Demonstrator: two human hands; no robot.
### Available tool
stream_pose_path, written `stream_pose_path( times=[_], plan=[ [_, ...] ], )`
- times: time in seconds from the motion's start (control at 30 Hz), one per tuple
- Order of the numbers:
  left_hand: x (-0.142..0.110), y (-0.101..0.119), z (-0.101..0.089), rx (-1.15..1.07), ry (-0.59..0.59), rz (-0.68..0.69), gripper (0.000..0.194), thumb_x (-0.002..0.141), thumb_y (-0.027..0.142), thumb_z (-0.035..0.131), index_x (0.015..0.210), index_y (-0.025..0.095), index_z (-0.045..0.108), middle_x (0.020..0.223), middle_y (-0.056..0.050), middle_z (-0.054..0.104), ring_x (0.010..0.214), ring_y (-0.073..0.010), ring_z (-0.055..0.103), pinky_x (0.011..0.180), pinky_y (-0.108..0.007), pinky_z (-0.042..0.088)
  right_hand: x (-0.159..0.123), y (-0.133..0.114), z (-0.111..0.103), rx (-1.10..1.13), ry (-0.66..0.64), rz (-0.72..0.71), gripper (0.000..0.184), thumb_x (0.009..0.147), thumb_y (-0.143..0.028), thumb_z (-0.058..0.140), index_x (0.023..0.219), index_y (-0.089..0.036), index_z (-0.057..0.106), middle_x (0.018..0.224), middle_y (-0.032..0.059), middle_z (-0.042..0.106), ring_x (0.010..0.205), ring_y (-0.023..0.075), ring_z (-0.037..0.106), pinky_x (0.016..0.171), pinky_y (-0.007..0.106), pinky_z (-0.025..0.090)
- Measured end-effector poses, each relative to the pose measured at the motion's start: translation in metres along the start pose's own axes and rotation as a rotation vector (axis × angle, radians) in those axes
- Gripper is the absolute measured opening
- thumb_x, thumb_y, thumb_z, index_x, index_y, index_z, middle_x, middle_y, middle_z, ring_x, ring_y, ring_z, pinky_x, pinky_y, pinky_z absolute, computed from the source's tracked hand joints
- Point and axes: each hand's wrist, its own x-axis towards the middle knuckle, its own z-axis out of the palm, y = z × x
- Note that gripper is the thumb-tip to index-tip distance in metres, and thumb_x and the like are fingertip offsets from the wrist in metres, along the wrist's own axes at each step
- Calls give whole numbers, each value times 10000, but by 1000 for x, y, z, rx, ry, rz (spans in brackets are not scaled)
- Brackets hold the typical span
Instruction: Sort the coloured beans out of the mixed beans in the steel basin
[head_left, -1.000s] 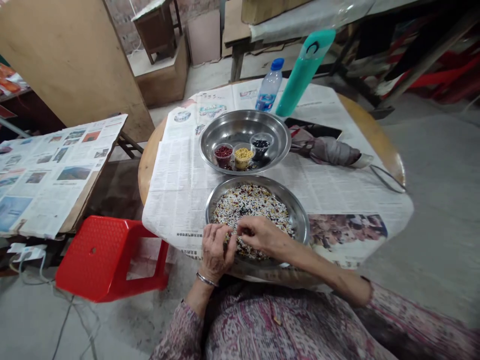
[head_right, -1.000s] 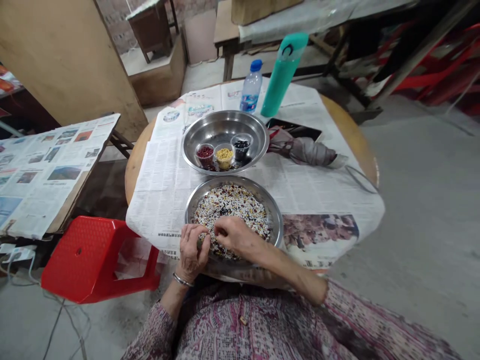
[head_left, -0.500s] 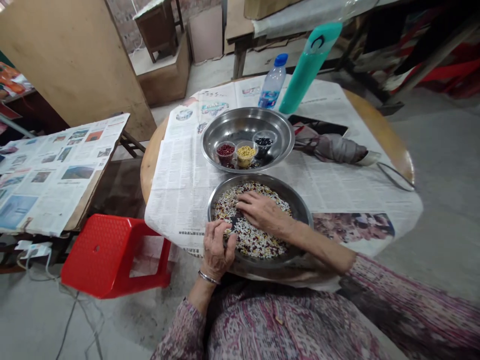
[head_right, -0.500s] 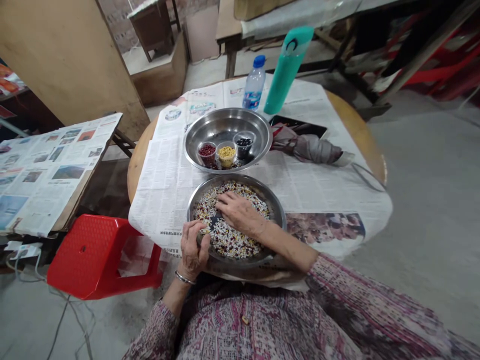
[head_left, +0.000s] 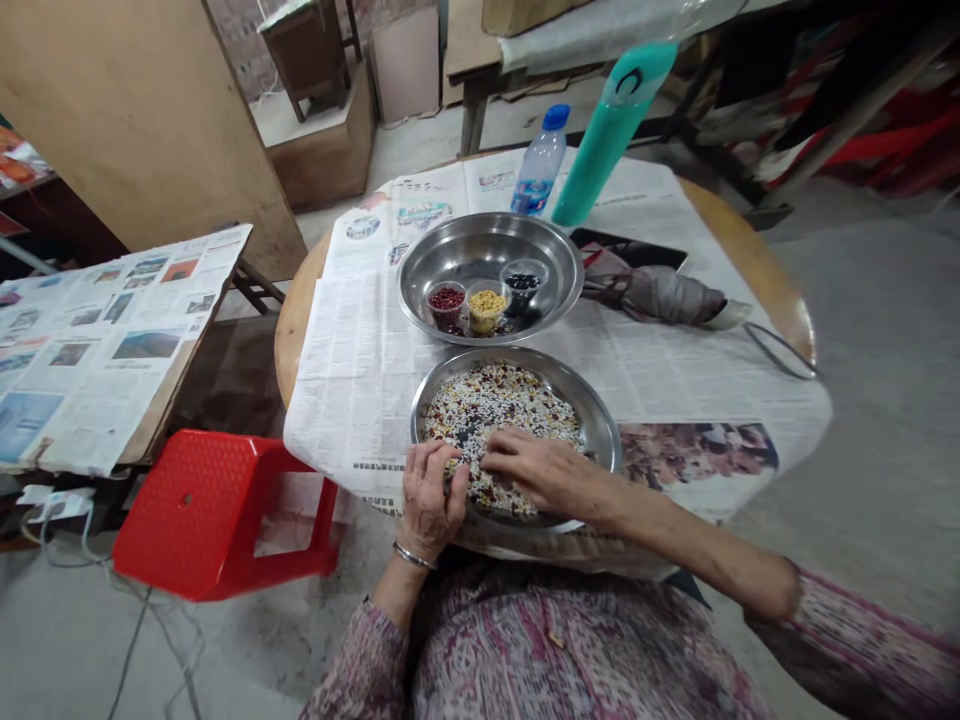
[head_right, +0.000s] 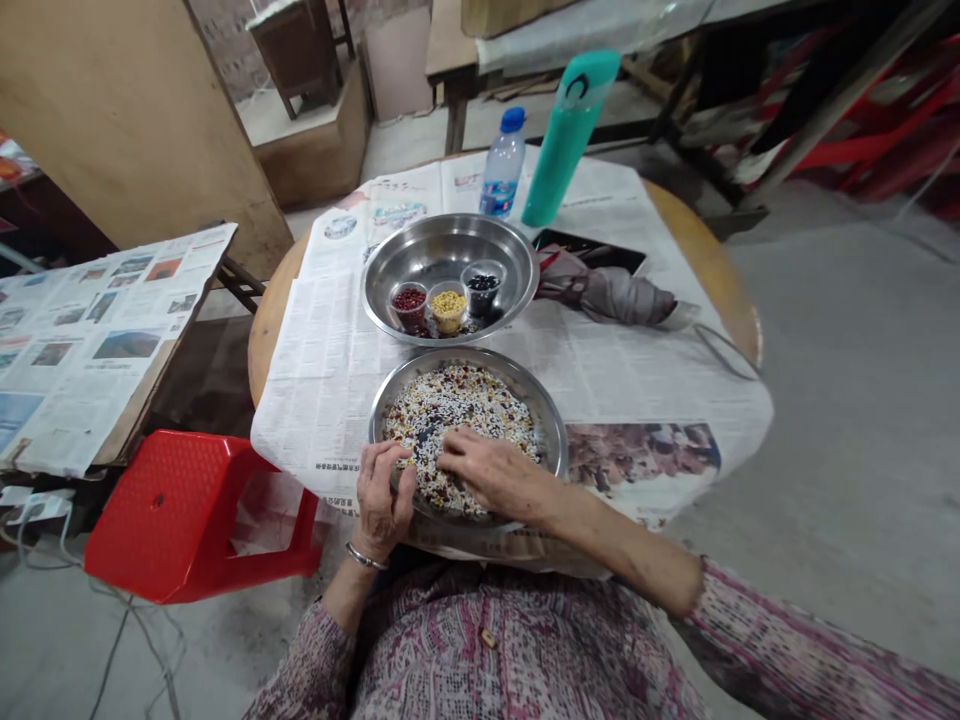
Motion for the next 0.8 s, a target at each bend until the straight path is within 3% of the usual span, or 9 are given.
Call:
stream_pose_path(
  times=[0.2, 0.3, 0.43, 0.5, 0.6, 0.7, 0.8],
  plan=[
    [1, 1, 0, 18, 7, 2, 123, 959, 190, 491, 1032, 168, 587, 974, -84, 617, 971, -199, 588, 885, -370, 515, 33, 36, -12, -133, 223, 215, 303, 888, -61, 439, 1068, -173, 657, 1011, 102, 627, 989, 230, 563, 858, 343, 482],
    [1, 1, 0, 26, 7, 2, 125, 963, 200, 486, 1033, 170, 586, 972, -85, 619, 971, -201, 597, 882, -372, 519, 56, 30, -15, -184, 281, 253, 243, 939, -217, 488, 1102, -148, 655, 1095, 134, 632, 1056, 278, 527, 902, 398, 451],
    [1, 0, 0, 21, 19, 9, 139, 959, 195, 495, 1069, 169, 575, 997, -92, 620, 995, -208, 589, 896, -385, 518, 78, 10, -5, -182, 236, 151, 372, 899, -402, 598, 1166, -145, 625, 1190, 150, 608, 1095, 303, 499, 916, 431, 410],
    [1, 0, 1, 19, 25, 9, 143, 956, 192, 497, 1073, 169, 576, 1008, -97, 621, 1001, -212, 584, 901, -389, 517, 78, 3, 1, -133, 172, 48, 314, 898, -408, 599, 1085, -159, 644, 1128, 132, 621, 1043, 271, 517, 890, 397, 408],
    [0, 0, 1, 22, 23, 5, 134, 951, 190, 502, 1060, 174, 578, 1006, -97, 618, 993, -214, 586, 893, -389, 517, 62, 2, 0, -109, 60, -28, 136, 906, -275, 561, 920, -175, 652, 947, 86, 631, 900, 215, 545, 792, 330, 407],
    [0, 0, 1, 11, 7, 0, 124, 946, 180, 514, 1054, 173, 574, 989, -89, 615, 974, -207, 582, 883, -379, 514, 40, 13, -15, -143, 58, 64, 147, 856, -133, 521, 894, -190, 651, 880, 57, 624, 806, 183, 551, 728, 296, 403],
    [0, -1, 0, 9, -7, 1, 109, 945, 173, 517, 1037, 171, 577, 978, -85, 614, 966, -202, 580, 885, -372, 507, 31, 28, -29, -166, 185, 229, 234, 843, -106, 491, 978, -198, 659, 977, 68, 650, 930, 200, 575, 804, 295, 431]
  ],
)
